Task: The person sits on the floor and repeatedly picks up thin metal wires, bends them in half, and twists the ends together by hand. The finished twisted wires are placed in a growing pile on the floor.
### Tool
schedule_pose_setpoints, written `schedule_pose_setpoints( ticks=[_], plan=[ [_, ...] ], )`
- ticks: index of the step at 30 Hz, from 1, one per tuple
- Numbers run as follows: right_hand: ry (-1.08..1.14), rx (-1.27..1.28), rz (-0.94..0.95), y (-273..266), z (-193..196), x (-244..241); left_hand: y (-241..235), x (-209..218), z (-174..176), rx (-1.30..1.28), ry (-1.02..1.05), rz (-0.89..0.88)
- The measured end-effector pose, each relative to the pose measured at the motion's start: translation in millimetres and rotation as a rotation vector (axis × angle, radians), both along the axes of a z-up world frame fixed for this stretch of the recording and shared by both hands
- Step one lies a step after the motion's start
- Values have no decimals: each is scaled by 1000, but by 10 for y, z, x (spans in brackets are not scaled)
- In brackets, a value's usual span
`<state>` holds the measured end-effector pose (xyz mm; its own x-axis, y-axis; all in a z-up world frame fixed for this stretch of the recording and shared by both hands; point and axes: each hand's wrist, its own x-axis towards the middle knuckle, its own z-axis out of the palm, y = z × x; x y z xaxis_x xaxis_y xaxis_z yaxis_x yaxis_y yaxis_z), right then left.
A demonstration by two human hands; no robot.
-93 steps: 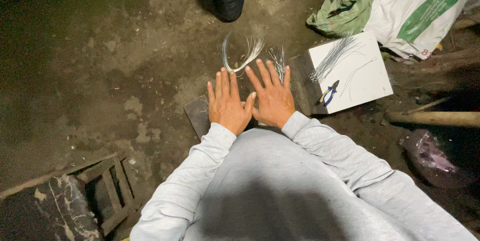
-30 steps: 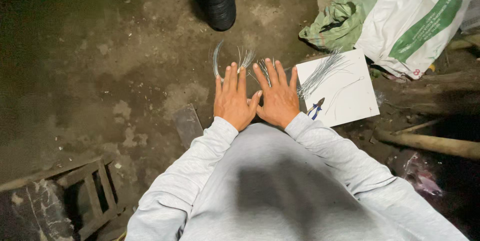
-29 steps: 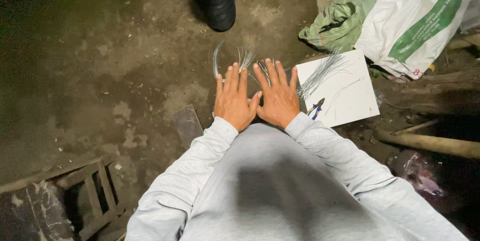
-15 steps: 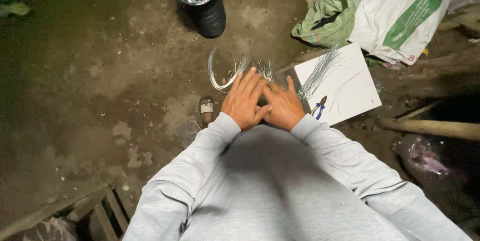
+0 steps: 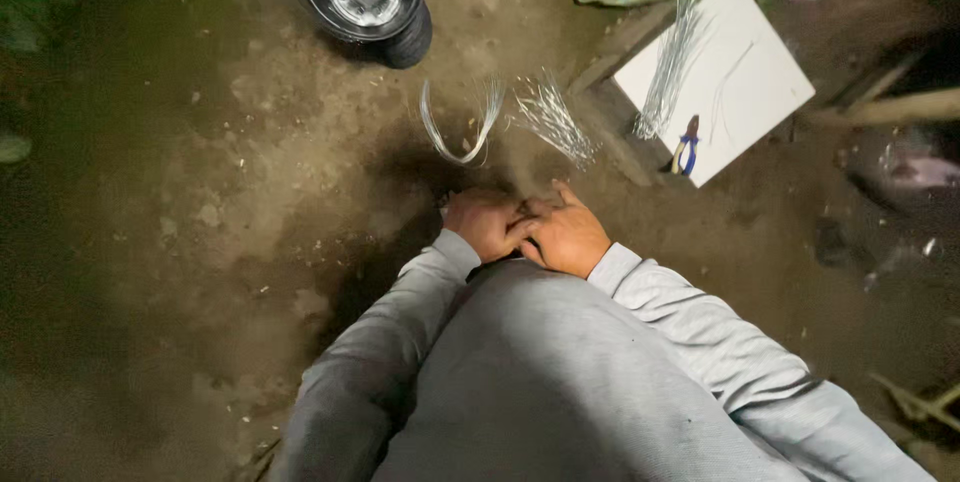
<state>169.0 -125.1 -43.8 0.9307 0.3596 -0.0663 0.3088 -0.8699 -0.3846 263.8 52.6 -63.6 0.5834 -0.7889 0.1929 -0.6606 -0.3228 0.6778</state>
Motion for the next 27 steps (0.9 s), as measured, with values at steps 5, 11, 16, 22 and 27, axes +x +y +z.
schedule_pose_setpoints(
  ticks=[5,11,16,22,27],
  plan=[
    [49,101,-345,161,-17,-193,319,188,-706,535,137,46],
    [797,-52,-721,83,-642,-954,1208,339,-1961,1109,266,-67],
    [1085,77,-737,132,-1530,-1610,1407,-61,-2463,1296,292,-96],
    [1320,74,-881,133,-2339,-1952,883,-368,-2437,1303,469,45],
    [1253,-134,-910,-223,-3237,-2123,318,-276,-2720,1300,137,96]
  ],
)
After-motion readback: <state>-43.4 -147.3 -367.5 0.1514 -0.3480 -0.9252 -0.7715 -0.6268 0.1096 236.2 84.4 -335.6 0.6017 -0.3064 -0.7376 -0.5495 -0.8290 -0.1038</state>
